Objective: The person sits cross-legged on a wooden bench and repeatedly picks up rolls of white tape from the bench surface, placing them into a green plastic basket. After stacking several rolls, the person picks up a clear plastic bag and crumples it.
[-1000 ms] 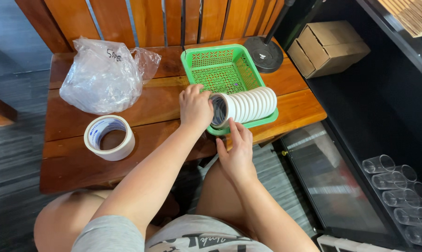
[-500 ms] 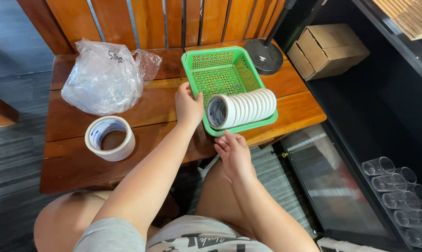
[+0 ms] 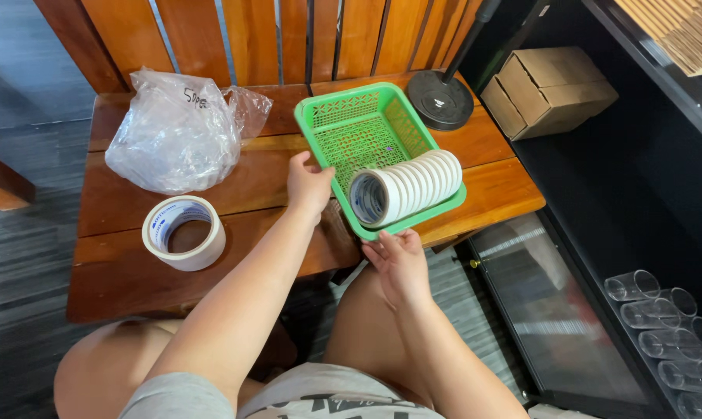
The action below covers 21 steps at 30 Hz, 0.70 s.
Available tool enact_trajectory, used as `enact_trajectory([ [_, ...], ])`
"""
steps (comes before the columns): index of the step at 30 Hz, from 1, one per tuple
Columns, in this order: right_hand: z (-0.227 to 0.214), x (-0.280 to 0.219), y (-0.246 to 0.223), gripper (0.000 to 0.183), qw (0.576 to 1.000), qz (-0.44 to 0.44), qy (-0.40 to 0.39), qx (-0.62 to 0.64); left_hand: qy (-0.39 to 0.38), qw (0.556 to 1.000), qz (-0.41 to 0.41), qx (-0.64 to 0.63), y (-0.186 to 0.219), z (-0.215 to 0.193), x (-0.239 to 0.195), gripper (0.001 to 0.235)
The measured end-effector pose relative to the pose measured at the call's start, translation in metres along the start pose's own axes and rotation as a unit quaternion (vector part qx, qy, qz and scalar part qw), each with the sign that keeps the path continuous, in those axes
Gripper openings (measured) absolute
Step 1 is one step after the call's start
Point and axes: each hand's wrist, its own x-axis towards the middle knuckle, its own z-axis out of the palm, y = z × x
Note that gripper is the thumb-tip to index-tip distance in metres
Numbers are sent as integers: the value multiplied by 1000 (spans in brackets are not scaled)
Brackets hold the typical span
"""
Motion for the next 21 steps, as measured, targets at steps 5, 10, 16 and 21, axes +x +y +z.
enact_trajectory([
  [5,-35,4,-12,43,999,-26,13,-17,62,997,44,-19,15,-18,-6,75],
  [10,-63,8,-33,56,996,-64,33,-46,115,987,100,-43,15,-36,-7,64],
  [16,-108,48,-48,45,990,-111,41,-70,78,993,80,-43,9,-56,-33,54],
  [21,-113,75,-72,35,982,-154,35,-99,29,998,42,-34,13,-71,-72,45],
])
